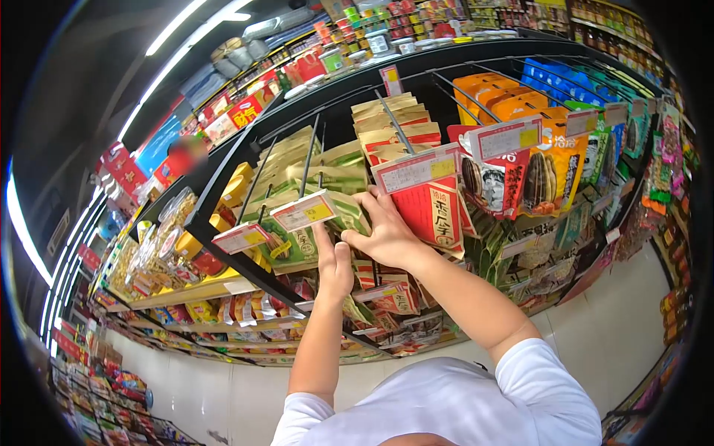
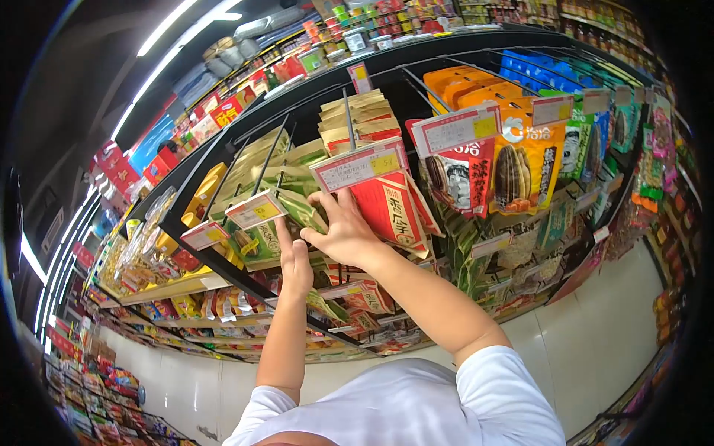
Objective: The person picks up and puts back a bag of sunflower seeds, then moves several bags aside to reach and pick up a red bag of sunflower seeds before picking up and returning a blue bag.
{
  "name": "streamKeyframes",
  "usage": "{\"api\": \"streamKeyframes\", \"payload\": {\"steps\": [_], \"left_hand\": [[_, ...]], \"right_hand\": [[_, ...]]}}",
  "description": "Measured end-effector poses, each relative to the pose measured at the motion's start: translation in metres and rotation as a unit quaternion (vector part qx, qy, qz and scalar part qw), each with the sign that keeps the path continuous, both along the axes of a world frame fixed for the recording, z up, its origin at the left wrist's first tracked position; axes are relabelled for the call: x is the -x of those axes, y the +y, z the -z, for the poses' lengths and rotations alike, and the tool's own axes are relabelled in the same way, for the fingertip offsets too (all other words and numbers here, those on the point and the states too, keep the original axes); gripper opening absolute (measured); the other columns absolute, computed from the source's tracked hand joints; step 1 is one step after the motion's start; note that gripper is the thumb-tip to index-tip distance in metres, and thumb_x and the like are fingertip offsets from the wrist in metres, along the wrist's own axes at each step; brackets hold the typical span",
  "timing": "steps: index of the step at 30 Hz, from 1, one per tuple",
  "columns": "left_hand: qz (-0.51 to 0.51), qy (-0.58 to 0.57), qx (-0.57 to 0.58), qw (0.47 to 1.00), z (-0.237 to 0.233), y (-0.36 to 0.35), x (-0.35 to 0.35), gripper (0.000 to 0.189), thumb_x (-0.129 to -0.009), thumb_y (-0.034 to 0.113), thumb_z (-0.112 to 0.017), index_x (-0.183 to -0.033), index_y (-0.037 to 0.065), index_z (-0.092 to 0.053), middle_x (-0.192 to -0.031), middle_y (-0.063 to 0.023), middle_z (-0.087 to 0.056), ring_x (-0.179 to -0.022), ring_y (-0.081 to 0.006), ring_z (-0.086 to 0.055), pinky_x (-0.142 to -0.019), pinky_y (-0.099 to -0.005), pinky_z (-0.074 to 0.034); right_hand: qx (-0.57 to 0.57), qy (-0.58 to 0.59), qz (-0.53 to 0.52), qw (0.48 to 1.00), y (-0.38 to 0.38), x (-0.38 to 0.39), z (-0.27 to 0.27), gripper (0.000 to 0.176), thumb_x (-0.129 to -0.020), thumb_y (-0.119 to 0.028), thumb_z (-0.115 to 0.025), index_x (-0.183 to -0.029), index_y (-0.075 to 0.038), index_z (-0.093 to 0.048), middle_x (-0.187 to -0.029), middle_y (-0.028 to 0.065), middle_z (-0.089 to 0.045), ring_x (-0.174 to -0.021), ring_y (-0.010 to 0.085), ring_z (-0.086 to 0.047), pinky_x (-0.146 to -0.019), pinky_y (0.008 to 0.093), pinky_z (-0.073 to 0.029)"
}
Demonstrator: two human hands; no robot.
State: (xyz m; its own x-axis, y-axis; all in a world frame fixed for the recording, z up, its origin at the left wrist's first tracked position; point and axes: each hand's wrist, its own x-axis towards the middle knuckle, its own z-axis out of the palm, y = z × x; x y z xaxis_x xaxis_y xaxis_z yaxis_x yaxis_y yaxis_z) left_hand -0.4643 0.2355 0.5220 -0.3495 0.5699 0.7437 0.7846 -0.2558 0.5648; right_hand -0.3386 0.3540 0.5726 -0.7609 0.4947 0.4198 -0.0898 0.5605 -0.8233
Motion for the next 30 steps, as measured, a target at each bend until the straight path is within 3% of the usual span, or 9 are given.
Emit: {"api": "streamKeyframes", "payload": {"steps": [4,14,16,18,20,21,22,26,30], "left_hand": [[-0.035,0.004,0.01,0.999,0.003,-0.003,-0.004,0.073,-0.109,0.035,-0.037,-0.16,-0.011,-0.014,-0.166,-0.0286,-0.022,-0.156,-0.0381,-0.02,-0.126,-0.0423,-0.016],[-0.042,-0.005,-0.003,0.999,-0.011,-0.019,-0.073,0.071,-0.106,0.033,-0.04,-0.16,-0.008,-0.02,-0.168,-0.0284,-0.02,-0.158,-0.0411,-0.018,-0.127,-0.047,-0.016],[-0.029,0.103,-0.045,0.993,0.003,-0.024,-0.072,0.068,-0.106,0.033,-0.044,-0.158,-0.007,-0.026,-0.166,-0.0282,-0.025,-0.156,-0.0418,-0.024,-0.126,-0.0487,-0.019],[-0.023,0.123,-0.076,0.989,0.007,-0.026,-0.081,0.066,-0.105,0.032,-0.048,-0.156,-0.006,-0.031,-0.164,-0.0276,-0.03,-0.153,-0.0412,-0.03,-0.125,-0.0493,-0.023],[0.041,0.139,-0.042,0.988,0.006,-0.03,-0.096,0.064,-0.105,0.03,-0.049,-0.155,-0.006,-0.034,-0.163,-0.0271,-0.031,-0.152,-0.0412,-0.032,-0.124,-0.0484,-0.026],[0.068,0.125,-0.039,0.989,0.003,-0.026,-0.104,0.064,-0.105,0.027,-0.051,-0.156,-0.006,-0.032,-0.164,-0.0264,-0.03,-0.153,-0.0391,-0.031,-0.123,-0.046,-0.027],[0.066,0.114,-0.038,0.991,0.0,-0.018,-0.111,0.064,-0.105,0.027,-0.051,-0.156,-0.006,-0.032,-0.164,-0.0264,-0.03,-0.153,-0.0391,-0.031,-0.123,-0.046,-0.027],[0.067,-0.111,-0.015,0.991,0.004,0.022,-0.117,0.074,-0.103,0.017,-0.055,-0.163,-0.005,-0.017,-0.168,-0.0241,-0.023,-0.155,-0.0343,-0.027,-0.125,-0.0435,-0.024],[0.04,-0.171,0.004,0.984,0.009,0.049,-0.102,0.073,-0.106,0.016,-0.051,-0.165,0.001,-0.012,-0.168,-0.0242,-0.024,-0.155,-0.0323,-0.026,-0.125,-0.0418,-0.024]], "right_hand": [[-0.04,0.037,-0.029,0.998,-0.001,0.0,0.011,0.072,-0.088,-0.032,-0.074,-0.15,-0.009,-0.044,-0.144,0.0262,-0.038,-0.14,0.0455,-0.041,-0.117,0.0503,-0.038],[-0.04,0.024,-0.026,0.999,0.003,-0.002,0.015,0.067,-0.098,-0.031,-0.063,-0.154,-0.005,-0.035,-0.162,0.0224,-0.028,-0.146,0.0446,-0.037,-0.119,0.0501,-0.035],[-0.061,0.025,-0.04,0.997,-0.003,-0.027,0.03,0.069,-0.099,-0.028,-0.062,-0.155,-0.003,-0.032,-0.165,0.0232,-0.024,-0.148,0.0431,-0.036,-0.119,0.0498,-0.035],[-0.147,0.119,-0.061,0.98,-0.002,-0.048,0.051,0.064,-0.098,-0.02,-0.063,-0.152,0.001,-0.035,-0.162,0.0245,-0.033,-0.143,0.0413,-0.045,-0.116,0.049,-0.04],[-0.016,0.137,-0.139,0.981,-0.01,-0.095,0.036,0.057,-0.095,-0.011,-0.066,-0.146,0.003,-0.045,-0.153,0.0254,-0.046,-0.135,0.0404,-0.054,-0.111,0.0459,-0.046],[-0.093,0.161,-0.1,0.978,-0.007,-0.115,0.031,0.051,-0.09,-0.003,-0.067,-0.139,0.003,-0.053,-0.145,0.0242,-0.054,-0.127,0.0366,-0.061,-0.106,0.0433,-0.051],[-0.012,0.18,-0.089,0.979,-0.006,-0.131,0.032,0.048,-0.088,0.0,-0.068,-0.134,0.003,-0.057,-0.138,0.0226,-0.058,-0.124,0.0349,-0.061,-0.104,0.0434,-0.052],[-0.103,0.254,0.14,0.952,0.029,-0.151,0.037,0.058,-0.087,0.0,-0.07,-0.141,0.002,-0.048,-0.139,0.0203,-0.053,-0.125,0.0341,-0.058,-0.105,0.0408,-0.049],[-0.046,0.191,0.098,0.976,0.048,-0.141,0.045,0.064,-0.088,-0.007,-0.073,-0.145,0.005,-0.045,-0.137,0.0227,-0.056,-0.127,0.0364,-0.057,-0.108,0.0431,-0.046]]}}
